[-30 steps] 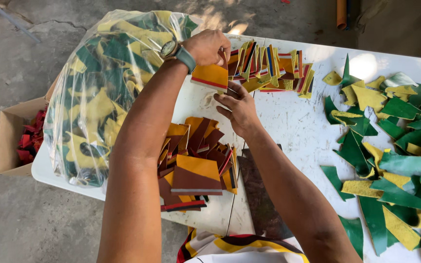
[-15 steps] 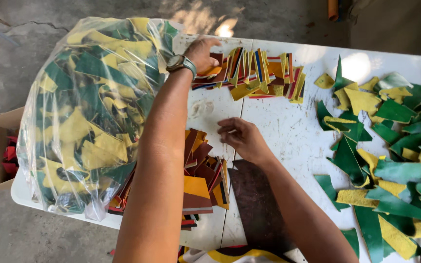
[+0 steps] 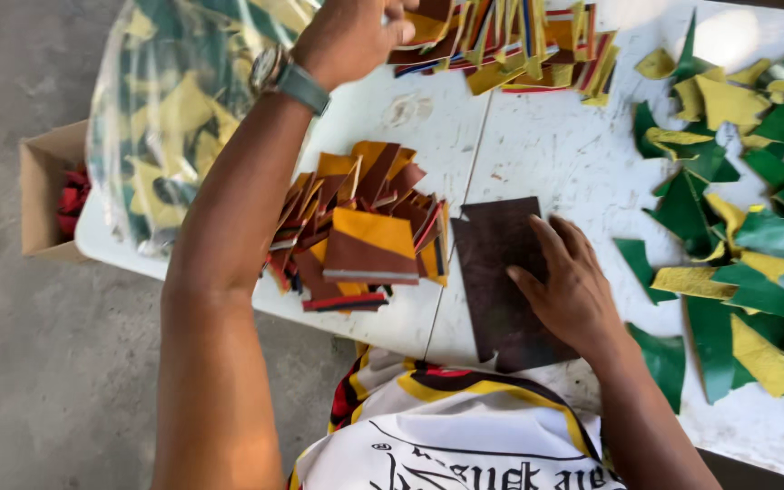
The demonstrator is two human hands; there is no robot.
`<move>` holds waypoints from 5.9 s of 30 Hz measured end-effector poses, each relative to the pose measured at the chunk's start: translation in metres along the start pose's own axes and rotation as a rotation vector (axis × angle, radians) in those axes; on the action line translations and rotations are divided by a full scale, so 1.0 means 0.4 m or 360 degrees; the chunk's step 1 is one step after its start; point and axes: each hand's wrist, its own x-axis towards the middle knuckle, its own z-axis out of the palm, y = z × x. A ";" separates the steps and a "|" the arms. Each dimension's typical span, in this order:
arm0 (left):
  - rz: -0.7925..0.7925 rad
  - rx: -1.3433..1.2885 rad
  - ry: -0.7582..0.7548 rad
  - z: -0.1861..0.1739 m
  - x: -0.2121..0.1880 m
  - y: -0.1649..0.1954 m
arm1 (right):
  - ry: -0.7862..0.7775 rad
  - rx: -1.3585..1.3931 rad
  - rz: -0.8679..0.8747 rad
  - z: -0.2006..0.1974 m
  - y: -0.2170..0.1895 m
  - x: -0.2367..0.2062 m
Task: The person picks cut foam pieces in brown, yellow, red and green from piles on the table, aligns them into layered stacks on a dark template board, and moves each finished stack onto a growing pile. Near the end they pick up scissors and trim a green piece before adding it to a stack.
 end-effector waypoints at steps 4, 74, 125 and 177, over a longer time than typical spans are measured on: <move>-0.0468 0.0086 -0.0766 -0.070 -0.203 0.117 | -0.0050 -0.0099 -0.0077 -0.027 -0.013 -0.162; 0.0065 -0.0067 -0.1589 0.355 -0.103 0.403 | 0.0092 -0.0130 -0.0224 -0.013 0.024 -0.318; -0.0058 -0.0185 -0.1497 0.364 -0.111 0.379 | 0.0336 -0.0127 -0.0043 -0.473 0.569 0.108; -0.0093 -0.0076 -0.1519 0.360 -0.120 0.375 | -0.0446 -0.0365 0.0249 -0.216 0.180 -0.059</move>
